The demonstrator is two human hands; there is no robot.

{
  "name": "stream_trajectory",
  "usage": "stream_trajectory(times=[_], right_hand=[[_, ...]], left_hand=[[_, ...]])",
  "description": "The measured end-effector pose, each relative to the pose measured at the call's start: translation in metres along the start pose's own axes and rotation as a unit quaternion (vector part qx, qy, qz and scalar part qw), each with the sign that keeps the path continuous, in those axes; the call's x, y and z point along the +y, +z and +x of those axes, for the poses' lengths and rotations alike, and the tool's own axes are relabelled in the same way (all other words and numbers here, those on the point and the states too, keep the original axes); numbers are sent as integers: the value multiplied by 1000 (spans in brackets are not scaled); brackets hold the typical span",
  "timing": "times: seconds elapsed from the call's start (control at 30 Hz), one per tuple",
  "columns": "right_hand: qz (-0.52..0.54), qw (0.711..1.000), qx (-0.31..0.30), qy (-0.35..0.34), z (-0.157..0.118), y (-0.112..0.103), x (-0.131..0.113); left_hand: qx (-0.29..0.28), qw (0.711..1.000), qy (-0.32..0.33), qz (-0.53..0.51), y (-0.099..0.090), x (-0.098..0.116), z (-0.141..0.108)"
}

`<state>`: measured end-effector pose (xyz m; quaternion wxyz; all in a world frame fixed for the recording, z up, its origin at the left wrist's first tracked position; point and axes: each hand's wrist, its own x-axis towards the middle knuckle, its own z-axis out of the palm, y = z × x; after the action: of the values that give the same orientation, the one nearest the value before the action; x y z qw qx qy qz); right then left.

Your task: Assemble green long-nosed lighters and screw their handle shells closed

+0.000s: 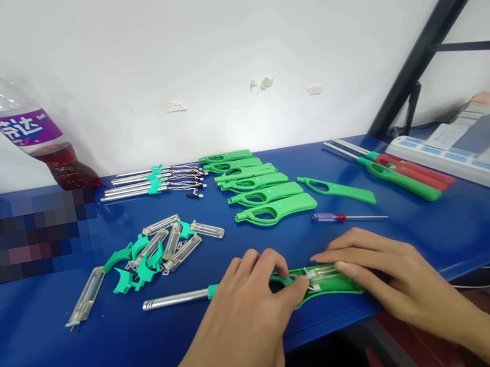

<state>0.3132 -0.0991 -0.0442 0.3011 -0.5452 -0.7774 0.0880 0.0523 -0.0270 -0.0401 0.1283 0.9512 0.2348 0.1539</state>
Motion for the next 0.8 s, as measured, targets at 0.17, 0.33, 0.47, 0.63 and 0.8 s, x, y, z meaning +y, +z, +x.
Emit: stream_trajectory(times=[0.17, 0.33, 0.47, 0.63, 0.8], right_hand=[[30, 999, 19, 23, -3, 1, 5], [32, 999, 25, 33, -4, 1, 8], [28, 998, 29, 39, -6, 3, 10], [12, 997, 61, 41, -6, 4, 10], [-93, 984, 148, 26, 7, -14, 26]], left_hand=[[-11, 1000, 6, 15, -5, 2, 0], [-3, 1000, 19, 20, -13, -4, -6], [106, 991, -24, 73, -29, -27, -15], [141, 979, -75, 124, -60, -57, -30], [167, 970, -114, 132, -76, -66, -44]])
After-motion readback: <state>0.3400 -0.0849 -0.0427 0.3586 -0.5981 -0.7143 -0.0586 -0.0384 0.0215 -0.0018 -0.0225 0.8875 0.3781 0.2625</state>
